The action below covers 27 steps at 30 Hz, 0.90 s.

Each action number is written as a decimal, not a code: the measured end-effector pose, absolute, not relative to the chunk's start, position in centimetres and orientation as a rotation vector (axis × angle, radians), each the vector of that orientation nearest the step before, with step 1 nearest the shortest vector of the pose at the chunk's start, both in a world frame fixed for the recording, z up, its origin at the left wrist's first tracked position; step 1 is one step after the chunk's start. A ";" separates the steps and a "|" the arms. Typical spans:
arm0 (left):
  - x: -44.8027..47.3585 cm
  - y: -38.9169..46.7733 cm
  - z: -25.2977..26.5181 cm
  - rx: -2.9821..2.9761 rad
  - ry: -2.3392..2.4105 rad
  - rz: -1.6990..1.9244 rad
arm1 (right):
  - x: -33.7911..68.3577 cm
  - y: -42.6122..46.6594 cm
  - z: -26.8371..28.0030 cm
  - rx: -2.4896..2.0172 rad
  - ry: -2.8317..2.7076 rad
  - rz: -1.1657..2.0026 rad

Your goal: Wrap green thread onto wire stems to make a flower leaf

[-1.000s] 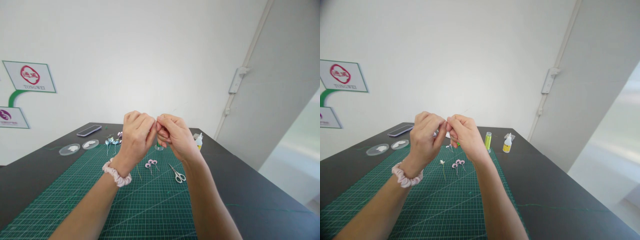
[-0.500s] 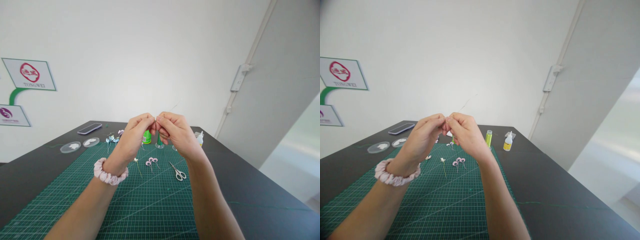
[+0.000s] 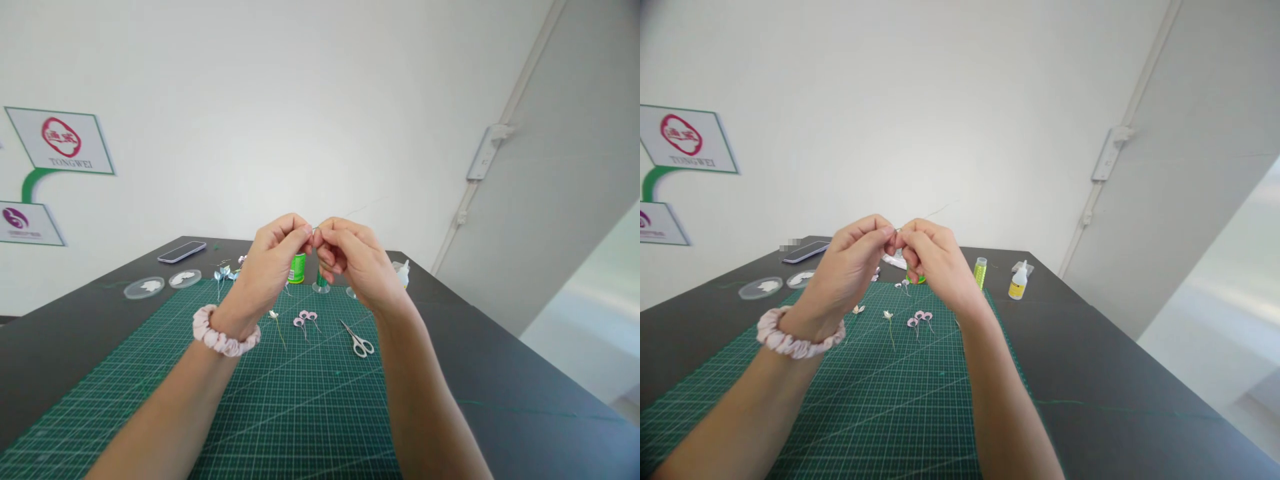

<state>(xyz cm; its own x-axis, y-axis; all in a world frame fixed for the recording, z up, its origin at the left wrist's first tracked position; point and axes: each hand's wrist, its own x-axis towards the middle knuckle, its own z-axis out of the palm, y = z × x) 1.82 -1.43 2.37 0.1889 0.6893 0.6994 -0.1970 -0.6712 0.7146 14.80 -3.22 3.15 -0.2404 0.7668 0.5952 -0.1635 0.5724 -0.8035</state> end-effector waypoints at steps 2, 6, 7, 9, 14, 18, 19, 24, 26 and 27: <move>1.6 -1.2 2.2 1.835 0.525 1.661 | 14.6 -3.2 3.1 -0.537 -1.549 0.999; 1.3 -1.2 2.0 2.042 0.714 1.802 | 14.3 -3.2 3.2 -0.558 -1.514 1.064; 1.3 -1.2 2.0 2.095 0.761 1.831 | 14.3 -3.3 3.2 -0.557 -1.511 1.074; 1.4 -1.3 1.9 2.211 0.826 1.898 | 14.2 -3.3 3.2 -0.558 -1.505 1.080; 1.6 -1.2 1.7 2.462 0.844 2.063 | 14.4 -3.4 3.2 -0.570 -1.477 1.071; 1.8 -1.1 1.4 2.595 0.820 2.066 | 14.6 -3.3 3.1 -0.559 -1.448 1.070; 1.9 -1.1 1.3 2.619 0.815 2.062 | 14.6 -3.2 3.0 -0.554 -1.435 1.075; 2.3 -0.9 1.0 2.719 0.816 2.071 | 14.7 -3.1 2.8 -0.542 -1.376 1.095; 2.4 -0.7 0.9 2.759 0.818 2.090 | 14.7 -3.1 2.8 -0.537 -1.363 1.087; 2.5 -0.6 0.9 2.778 0.817 2.102 | 14.7 -3.1 2.8 -0.534 -1.358 1.080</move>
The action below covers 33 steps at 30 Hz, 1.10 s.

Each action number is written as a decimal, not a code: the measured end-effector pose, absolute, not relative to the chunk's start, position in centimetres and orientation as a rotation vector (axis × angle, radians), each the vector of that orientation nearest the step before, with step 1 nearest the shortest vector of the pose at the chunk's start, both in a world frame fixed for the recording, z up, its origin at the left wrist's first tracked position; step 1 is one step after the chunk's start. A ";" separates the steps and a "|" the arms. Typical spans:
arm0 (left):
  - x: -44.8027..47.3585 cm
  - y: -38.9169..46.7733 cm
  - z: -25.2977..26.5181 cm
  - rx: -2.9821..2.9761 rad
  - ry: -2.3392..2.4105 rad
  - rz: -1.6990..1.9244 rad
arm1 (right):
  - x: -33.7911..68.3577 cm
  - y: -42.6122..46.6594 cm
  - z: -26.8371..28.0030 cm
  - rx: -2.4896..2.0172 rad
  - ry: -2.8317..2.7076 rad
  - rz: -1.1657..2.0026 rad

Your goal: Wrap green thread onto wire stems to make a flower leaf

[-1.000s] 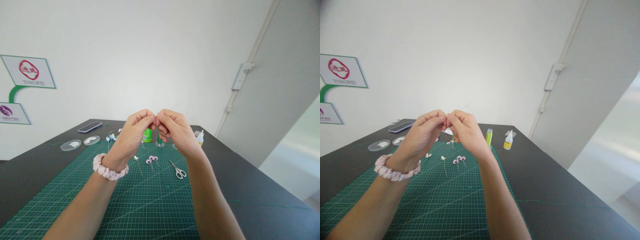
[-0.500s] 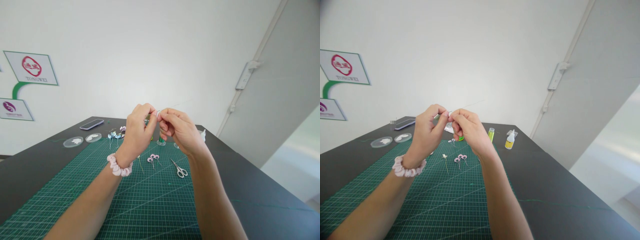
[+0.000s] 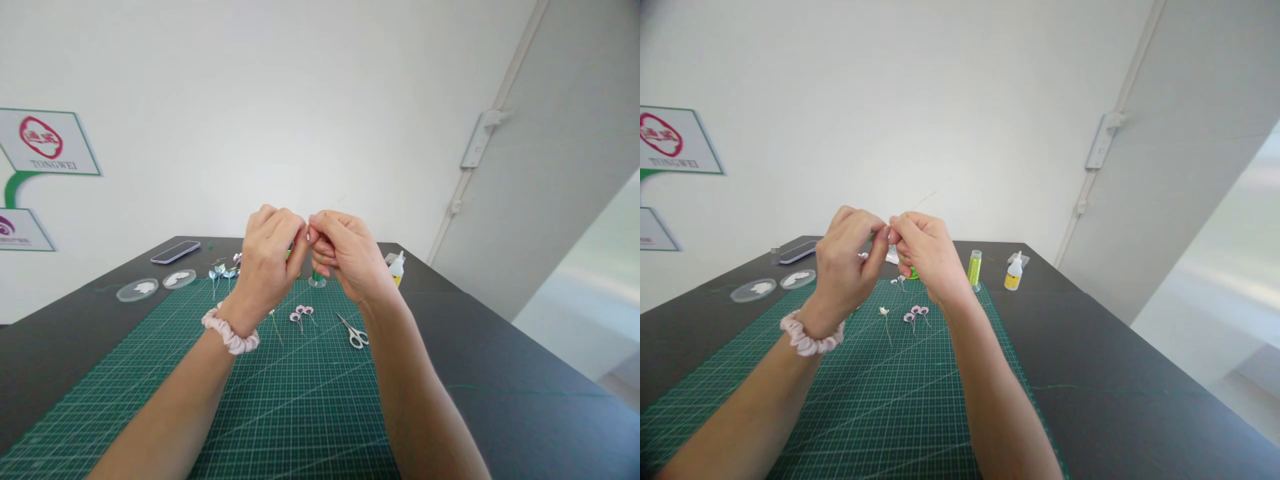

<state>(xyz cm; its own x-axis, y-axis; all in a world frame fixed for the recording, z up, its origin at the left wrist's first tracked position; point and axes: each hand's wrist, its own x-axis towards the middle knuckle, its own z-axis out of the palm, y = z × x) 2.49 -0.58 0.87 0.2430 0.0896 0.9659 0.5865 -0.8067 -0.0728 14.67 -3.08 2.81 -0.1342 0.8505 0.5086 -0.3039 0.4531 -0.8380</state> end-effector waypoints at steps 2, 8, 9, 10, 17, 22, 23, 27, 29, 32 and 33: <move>2.6 -0.5 0.8 -2.078 -0.616 -1.580 | 14.7 -3.0 2.8 -0.528 -1.348 1.065; 2.6 -1.2 1.2 -2.318 -0.713 -1.920 | 14.5 -3.1 2.9 -0.500 -1.335 1.011; 2.6 -1.3 1.4 -2.411 -0.743 -2.018 | 14.5 -3.1 2.9 -0.496 -1.337 0.992; 2.6 -1.4 1.5 -2.515 -0.760 -2.104 | 14.5 -3.1 2.8 -0.494 -1.343 0.970; 2.2 -1.8 2.5 -3.031 -0.790 -2.394 | 14.4 -3.0 2.6 -0.522 -1.526 0.792; 2.0 -2.1 3.0 -3.093 -0.831 -2.455 | 14.3 -3.1 2.7 -0.530 -1.556 0.757; 2.0 -2.1 3.0 -3.091 -0.839 -2.475 | 14.3 -3.1 2.7 -0.535 -1.558 0.757; 2.0 -2.1 3.0 -3.053 -0.850 -2.584 | 14.4 -3.1 2.8 -0.542 -1.566 0.803; 2.1 -2.0 2.9 -3.018 -0.848 -2.622 | 14.4 -3.1 2.8 -0.520 -1.567 0.858; 2.1 -2.1 2.8 -2.922 -0.887 -2.614 | 14.4 -3.1 2.8 -0.460 -1.554 0.958; 2.1 -2.1 2.8 -2.872 -0.899 -2.598 | 14.4 -3.1 2.9 -0.443 -1.543 0.987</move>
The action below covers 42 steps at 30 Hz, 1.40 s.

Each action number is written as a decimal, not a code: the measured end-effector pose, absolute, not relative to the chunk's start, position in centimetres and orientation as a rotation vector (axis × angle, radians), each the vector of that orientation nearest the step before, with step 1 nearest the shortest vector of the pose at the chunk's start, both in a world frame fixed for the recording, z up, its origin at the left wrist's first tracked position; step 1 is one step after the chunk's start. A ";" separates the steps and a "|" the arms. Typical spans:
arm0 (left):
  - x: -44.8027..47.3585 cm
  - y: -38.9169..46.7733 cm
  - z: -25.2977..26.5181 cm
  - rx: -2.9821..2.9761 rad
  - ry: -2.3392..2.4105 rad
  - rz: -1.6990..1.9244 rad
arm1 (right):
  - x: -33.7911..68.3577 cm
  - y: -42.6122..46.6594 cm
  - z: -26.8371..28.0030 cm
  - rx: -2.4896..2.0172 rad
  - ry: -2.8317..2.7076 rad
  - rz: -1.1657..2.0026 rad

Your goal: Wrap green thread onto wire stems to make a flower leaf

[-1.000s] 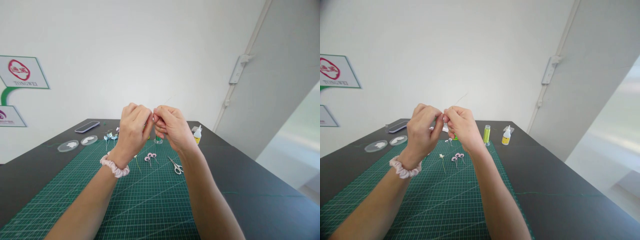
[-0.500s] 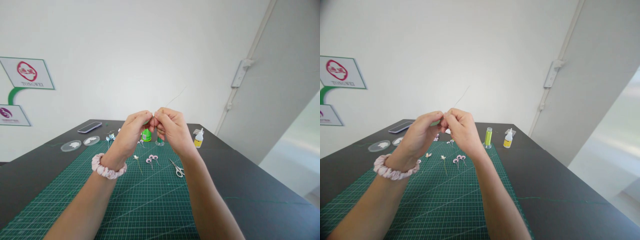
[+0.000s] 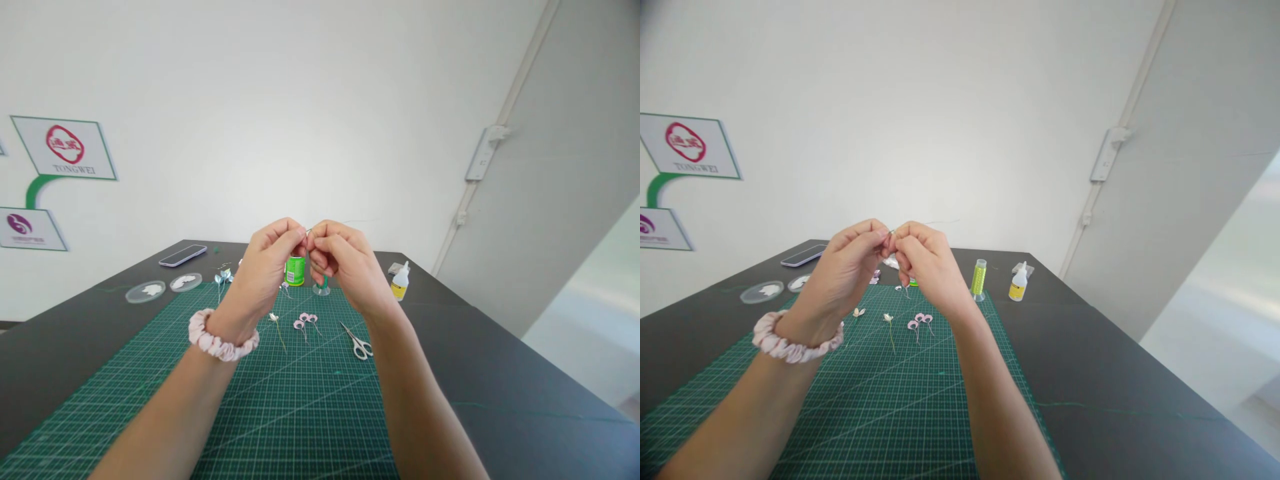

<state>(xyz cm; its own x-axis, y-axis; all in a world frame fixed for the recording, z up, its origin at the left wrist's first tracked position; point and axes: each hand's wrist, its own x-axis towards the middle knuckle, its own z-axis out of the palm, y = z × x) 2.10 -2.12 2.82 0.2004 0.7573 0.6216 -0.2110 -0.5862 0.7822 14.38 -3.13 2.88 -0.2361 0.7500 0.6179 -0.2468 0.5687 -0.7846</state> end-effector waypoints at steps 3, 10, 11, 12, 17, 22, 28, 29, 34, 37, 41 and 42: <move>2.0 -2.2 2.8 1.787 0.595 1.656 | 14.2 -3.2 3.0 -0.418 -1.505 1.038; 1.9 -2.3 2.5 2.092 0.834 1.888 | 14.1 -3.4 3.4 -0.423 -1.447 1.105; 1.9 -2.3 2.4 2.145 0.862 1.930 | 14.1 -3.4 3.4 -0.427 -1.433 1.110; 2.0 -2.3 2.4 2.206 0.878 1.974 | 14.1 -3.5 3.4 -0.432 -1.417 1.115; 1.9 -1.8 2.0 2.528 0.866 2.140 | 13.8 -3.4 3.5 -0.453 -1.365 1.110; 1.6 -1.2 1.6 2.716 0.885 2.197 | 13.5 -3.3 3.3 -0.467 -1.320 1.104; 1.8 -1.5 1.8 2.557 0.809 2.153 | 13.3 -3.3 3.4 -0.452 -1.281 1.079; 1.8 -1.6 1.9 2.456 0.776 2.078 | 13.4 -3.3 3.4 -0.448 -1.287 1.072; 2.0 -1.7 2.6 1.906 0.521 1.595 | 14.0 -3.2 3.3 -0.446 -1.391 1.004; 2.1 -1.7 2.8 1.765 0.465 1.438 | 14.3 -3.1 3.1 -0.449 -1.463 0.940; 2.0 -2.0 3.0 1.696 0.454 1.418 | 14.5 -2.9 2.9 -0.470 -1.522 0.864; 2.0 -2.1 3.1 1.688 0.460 1.412 | 14.5 -2.9 2.9 -0.472 -1.528 0.856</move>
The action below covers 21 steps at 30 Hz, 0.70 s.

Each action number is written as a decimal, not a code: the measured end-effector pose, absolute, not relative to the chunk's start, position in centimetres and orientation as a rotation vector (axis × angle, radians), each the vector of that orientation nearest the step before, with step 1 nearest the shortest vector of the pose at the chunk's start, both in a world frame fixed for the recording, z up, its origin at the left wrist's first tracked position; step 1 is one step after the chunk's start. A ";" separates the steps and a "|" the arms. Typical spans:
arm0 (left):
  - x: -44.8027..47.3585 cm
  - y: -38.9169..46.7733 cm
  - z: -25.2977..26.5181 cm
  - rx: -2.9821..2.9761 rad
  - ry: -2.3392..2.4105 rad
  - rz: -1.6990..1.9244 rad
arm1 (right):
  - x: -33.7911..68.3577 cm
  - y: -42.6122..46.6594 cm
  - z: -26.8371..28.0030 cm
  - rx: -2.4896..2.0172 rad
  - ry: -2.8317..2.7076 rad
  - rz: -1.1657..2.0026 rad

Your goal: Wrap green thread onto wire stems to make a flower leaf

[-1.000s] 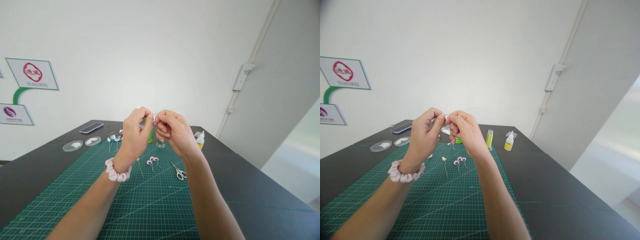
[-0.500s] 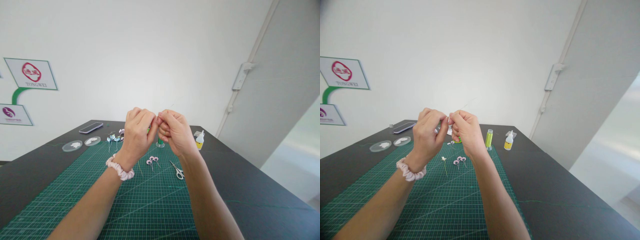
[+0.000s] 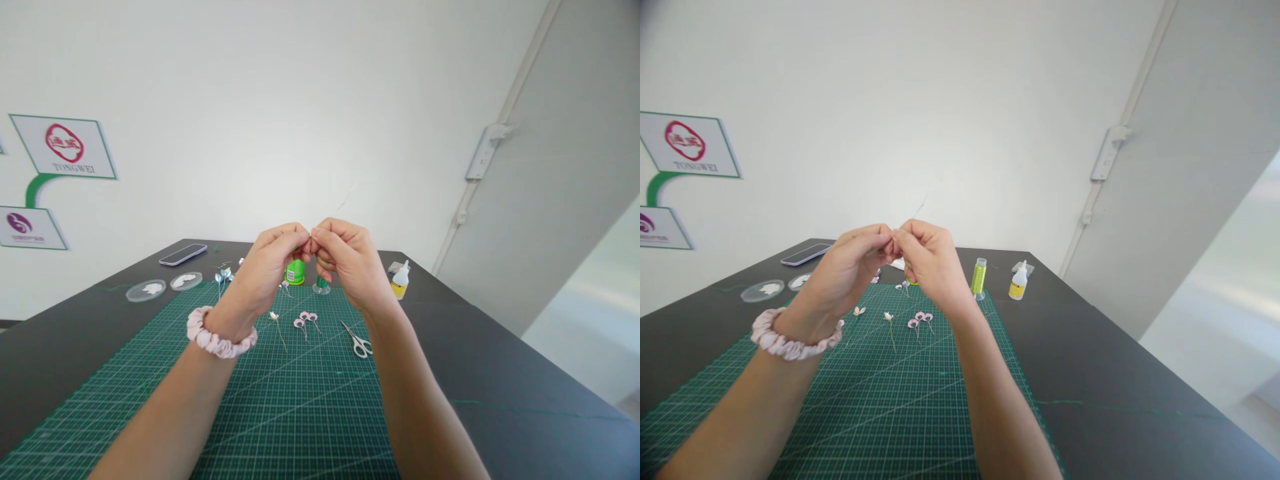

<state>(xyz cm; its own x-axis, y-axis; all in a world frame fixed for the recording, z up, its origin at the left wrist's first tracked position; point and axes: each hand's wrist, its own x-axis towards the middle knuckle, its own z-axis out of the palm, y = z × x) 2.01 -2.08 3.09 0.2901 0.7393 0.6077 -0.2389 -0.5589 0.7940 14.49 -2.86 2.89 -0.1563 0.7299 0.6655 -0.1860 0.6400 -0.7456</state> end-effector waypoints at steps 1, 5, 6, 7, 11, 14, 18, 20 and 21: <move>2.0 -2.1 3.1 1.683 0.469 1.408 | 14.5 -2.8 2.9 -0.472 -1.531 0.849; 2.0 -2.4 3.2 1.670 0.492 1.428 | 14.5 -2.9 2.9 -0.483 -1.529 0.857; 2.0 -2.4 3.2 1.660 0.484 1.436 | 14.5 -3.0 3.0 -0.483 -1.523 0.878; 2.1 -2.5 3.2 1.648 0.471 1.438 | 14.4 -3.0 3.0 -0.476 -1.514 0.905; 2.2 -2.4 3.1 1.656 0.453 1.480 | 14.3 -3.0 3.1 -0.389 -1.480 1.010; 2.0 -2.1 2.9 1.842 0.590 1.657 | 14.2 -3.1 3.1 -0.396 -1.453 1.029; 1.7 -1.8 2.5 2.122 0.811 1.839 | 14.0 -3.2 3.3 -0.463 -1.416 1.042; 1.6 -1.8 2.4 2.258 0.859 1.943 | 13.9 -3.3 3.4 -0.465 -1.395 1.059; 1.6 -1.8 2.4 2.336 0.867 2.002 | 13.8 -3.3 3.5 -0.462 -1.385 1.067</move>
<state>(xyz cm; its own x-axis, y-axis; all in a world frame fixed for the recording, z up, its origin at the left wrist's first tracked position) 1.63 -1.76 2.35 0.0688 0.3623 0.9295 0.4305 -0.8513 0.2999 13.79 -3.35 3.48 -0.1547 0.8153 0.5580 -0.3322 0.4890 -0.8066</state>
